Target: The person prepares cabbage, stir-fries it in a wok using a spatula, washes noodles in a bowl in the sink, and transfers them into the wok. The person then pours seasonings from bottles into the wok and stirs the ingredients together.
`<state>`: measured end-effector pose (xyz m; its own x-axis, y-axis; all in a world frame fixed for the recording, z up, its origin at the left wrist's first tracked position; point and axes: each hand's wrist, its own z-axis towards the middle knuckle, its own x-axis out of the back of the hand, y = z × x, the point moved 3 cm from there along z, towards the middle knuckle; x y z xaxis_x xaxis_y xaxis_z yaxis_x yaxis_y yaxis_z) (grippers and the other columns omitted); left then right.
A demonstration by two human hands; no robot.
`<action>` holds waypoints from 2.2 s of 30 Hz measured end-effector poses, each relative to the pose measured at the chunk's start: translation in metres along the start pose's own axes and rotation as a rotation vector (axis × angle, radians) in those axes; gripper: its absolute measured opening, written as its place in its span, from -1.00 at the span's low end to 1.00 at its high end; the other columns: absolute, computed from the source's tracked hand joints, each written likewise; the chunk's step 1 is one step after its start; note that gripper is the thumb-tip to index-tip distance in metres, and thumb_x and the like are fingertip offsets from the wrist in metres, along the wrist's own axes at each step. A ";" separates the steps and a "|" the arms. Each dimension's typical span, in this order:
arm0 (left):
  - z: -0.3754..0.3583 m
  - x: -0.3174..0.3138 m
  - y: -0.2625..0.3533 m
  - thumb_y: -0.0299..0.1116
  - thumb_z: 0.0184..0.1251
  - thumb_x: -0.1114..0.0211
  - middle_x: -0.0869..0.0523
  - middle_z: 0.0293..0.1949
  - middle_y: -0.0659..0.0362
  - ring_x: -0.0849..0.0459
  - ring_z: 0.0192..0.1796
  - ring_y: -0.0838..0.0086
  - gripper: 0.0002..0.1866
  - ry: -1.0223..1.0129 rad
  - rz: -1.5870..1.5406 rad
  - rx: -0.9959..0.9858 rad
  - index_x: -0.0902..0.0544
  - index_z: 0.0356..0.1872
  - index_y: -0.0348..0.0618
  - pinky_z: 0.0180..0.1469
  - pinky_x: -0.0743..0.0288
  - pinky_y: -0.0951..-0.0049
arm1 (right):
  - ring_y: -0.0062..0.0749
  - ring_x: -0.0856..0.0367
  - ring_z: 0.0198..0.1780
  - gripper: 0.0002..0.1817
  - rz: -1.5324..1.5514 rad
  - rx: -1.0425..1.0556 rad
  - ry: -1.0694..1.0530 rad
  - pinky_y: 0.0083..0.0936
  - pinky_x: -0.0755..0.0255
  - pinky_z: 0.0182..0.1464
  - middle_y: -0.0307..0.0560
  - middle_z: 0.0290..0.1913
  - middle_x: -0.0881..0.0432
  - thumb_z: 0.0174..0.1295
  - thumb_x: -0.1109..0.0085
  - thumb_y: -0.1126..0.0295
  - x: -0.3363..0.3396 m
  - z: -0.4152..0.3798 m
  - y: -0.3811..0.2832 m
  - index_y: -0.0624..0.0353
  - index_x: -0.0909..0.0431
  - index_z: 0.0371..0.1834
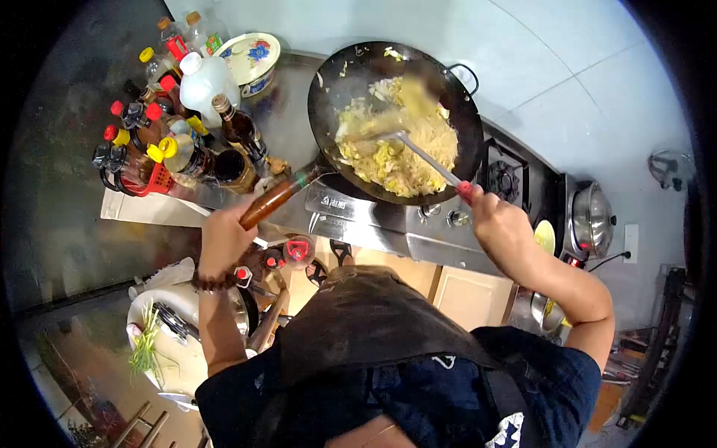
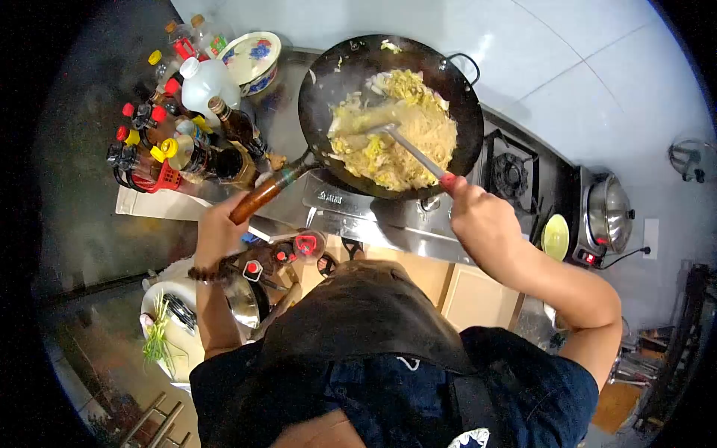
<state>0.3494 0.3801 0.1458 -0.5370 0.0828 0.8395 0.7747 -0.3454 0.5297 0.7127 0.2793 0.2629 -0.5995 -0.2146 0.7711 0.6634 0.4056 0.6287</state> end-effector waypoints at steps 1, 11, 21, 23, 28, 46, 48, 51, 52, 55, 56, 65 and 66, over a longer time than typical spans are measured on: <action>0.006 0.005 -0.001 -0.44 -0.10 -0.29 -0.63 -0.45 -0.04 -0.63 -0.39 0.11 -0.61 -0.006 -0.033 -0.074 -0.62 -0.12 0.02 -0.36 -0.49 0.23 | -0.48 -0.52 -0.62 -0.78 0.024 0.010 -0.024 -0.58 -0.41 -0.67 -0.14 -0.60 -0.43 0.10 -0.03 0.49 -0.005 0.012 -0.007 0.47 -0.48 -0.28; 0.029 0.013 -0.013 -0.44 -0.10 -0.29 -0.61 -0.44 -0.07 -0.63 -0.38 0.10 -0.56 -0.193 -0.278 -0.029 -0.59 -0.06 -0.03 -0.33 -0.47 0.35 | -0.43 -0.55 -0.62 -0.85 0.021 -0.148 -0.163 -0.59 -0.43 -0.67 -0.03 -0.51 -0.52 0.14 0.02 0.52 0.010 -0.009 0.013 0.40 -0.47 -0.29; 0.013 0.005 0.005 -0.37 -0.05 -0.31 -0.65 -0.39 0.00 -0.63 -0.29 0.11 -0.62 -0.069 0.015 -0.067 -0.57 -0.10 -0.01 -0.29 -0.49 0.24 | -0.29 -0.63 -0.51 -0.85 0.073 -0.340 -0.074 -0.52 -0.50 -0.56 -0.02 -0.45 -0.57 0.12 0.02 0.51 0.000 0.021 0.058 0.30 -0.43 -0.24; 0.011 -0.001 0.008 -0.34 -0.03 -0.32 -0.65 -0.38 0.05 -0.64 -0.32 0.13 -0.64 -0.072 0.260 -0.031 -0.52 -0.14 -0.05 -0.30 -0.50 0.23 | -0.35 -0.63 -0.51 -0.82 0.045 -0.244 -0.229 -0.55 -0.49 -0.57 -0.04 -0.46 -0.56 0.10 0.02 0.52 -0.001 0.002 0.043 0.33 -0.43 -0.23; 0.012 -0.007 0.005 -0.32 -0.03 -0.34 -0.64 -0.37 0.10 -0.65 -0.34 0.16 -0.67 -0.092 0.418 -0.020 -0.46 -0.22 -0.09 -0.33 -0.50 0.21 | -0.49 -0.52 -0.53 -0.79 0.043 -0.084 -0.283 -0.63 -0.45 -0.60 -0.15 -0.50 -0.52 0.09 0.03 0.54 0.020 -0.030 0.002 0.36 -0.45 -0.20; 0.009 -0.001 0.008 -0.41 -0.14 -0.34 -0.62 -0.47 0.02 -0.61 -0.37 0.11 -0.67 -0.009 0.235 -0.058 -0.55 -0.24 -0.09 -0.35 -0.45 0.18 | -0.07 -0.65 -0.37 -0.83 0.424 -0.432 -0.369 -0.27 -0.54 -0.31 0.09 -0.43 -0.64 0.11 -0.09 0.36 -0.013 0.045 0.085 0.22 -0.60 -0.47; 0.009 -0.004 0.004 -0.40 -0.15 -0.35 -0.61 -0.47 0.03 -0.61 -0.37 0.12 -0.66 0.025 0.208 -0.090 -0.55 -0.23 -0.09 -0.36 -0.46 0.19 | -0.01 -0.63 -0.27 -0.75 0.469 -0.608 -0.487 -0.25 -0.51 -0.23 0.16 -0.39 -0.63 0.09 -0.15 0.27 -0.001 0.034 0.133 0.27 -0.61 -0.43; 0.007 -0.004 0.008 -0.39 -0.15 -0.37 -0.61 -0.49 0.05 -0.61 -0.39 0.14 -0.65 0.036 0.215 -0.087 -0.55 -0.23 -0.07 -0.36 -0.46 0.21 | -0.23 -0.53 -0.63 -0.58 0.616 -0.724 -0.693 -0.34 -0.42 -0.57 0.06 -0.70 -0.51 0.14 -0.17 0.18 -0.013 0.026 0.185 0.39 -0.51 -0.63; 0.008 -0.002 0.010 -0.39 -0.15 -0.38 -0.61 -0.50 0.05 -0.61 -0.40 0.15 -0.65 0.014 0.254 -0.070 -0.56 -0.23 -0.06 -0.37 -0.47 0.22 | -0.35 -0.46 -0.73 -0.56 0.668 -0.791 -0.756 -0.39 -0.36 -0.67 -0.03 -0.77 -0.46 0.16 -0.17 0.18 -0.035 0.021 0.200 0.36 -0.48 -0.68; 0.007 -0.007 0.004 -0.38 -0.15 -0.38 -0.60 -0.51 0.07 -0.61 -0.42 0.16 -0.68 -0.029 0.278 0.019 -0.56 -0.26 -0.05 -0.37 -0.47 0.24 | -0.55 -0.34 -0.79 -0.64 0.862 -0.819 -0.857 -0.58 -0.19 -0.79 -0.15 -0.75 -0.44 0.20 -0.15 0.24 -0.092 0.045 0.200 0.34 -0.50 -0.60; 0.009 -0.003 0.005 -0.38 -0.15 -0.38 -0.60 -0.51 0.07 -0.61 -0.42 0.16 -0.68 0.014 0.283 0.051 -0.56 -0.26 -0.05 -0.37 -0.47 0.24 | -0.54 -0.30 -0.82 -0.65 0.955 -0.803 -0.871 -0.62 -0.15 -0.80 -0.14 -0.73 -0.47 0.21 -0.14 0.24 -0.118 0.055 0.192 0.37 -0.53 -0.52; 0.013 -0.001 0.014 -0.37 -0.11 -0.34 -0.60 -0.53 0.07 -0.61 -0.43 0.14 -0.78 -0.015 0.300 0.040 -0.54 -0.39 -0.08 -0.39 -0.46 0.22 | -0.36 -0.45 -0.65 -0.82 1.232 -0.376 -0.214 -0.39 -0.30 -0.55 -0.06 -0.66 -0.51 0.01 -0.24 0.47 -0.140 0.059 0.138 0.26 -0.58 -0.29; 0.012 -0.002 0.014 -0.38 -0.11 -0.34 -0.60 -0.53 0.07 -0.61 -0.43 0.14 -0.78 -0.011 0.295 0.046 -0.54 -0.38 -0.08 -0.39 -0.47 0.21 | -0.24 -0.50 -0.59 -0.82 1.054 -0.275 -0.070 -0.31 -0.33 -0.48 0.01 -0.63 -0.52 -0.02 -0.23 0.48 -0.124 0.045 0.135 0.26 -0.56 -0.32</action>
<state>0.3649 0.3862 0.1529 -0.2829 -0.0049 0.9591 0.9113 -0.3132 0.2672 0.8564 0.4007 0.2481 0.3106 0.1790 0.9336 0.9308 0.1421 -0.3369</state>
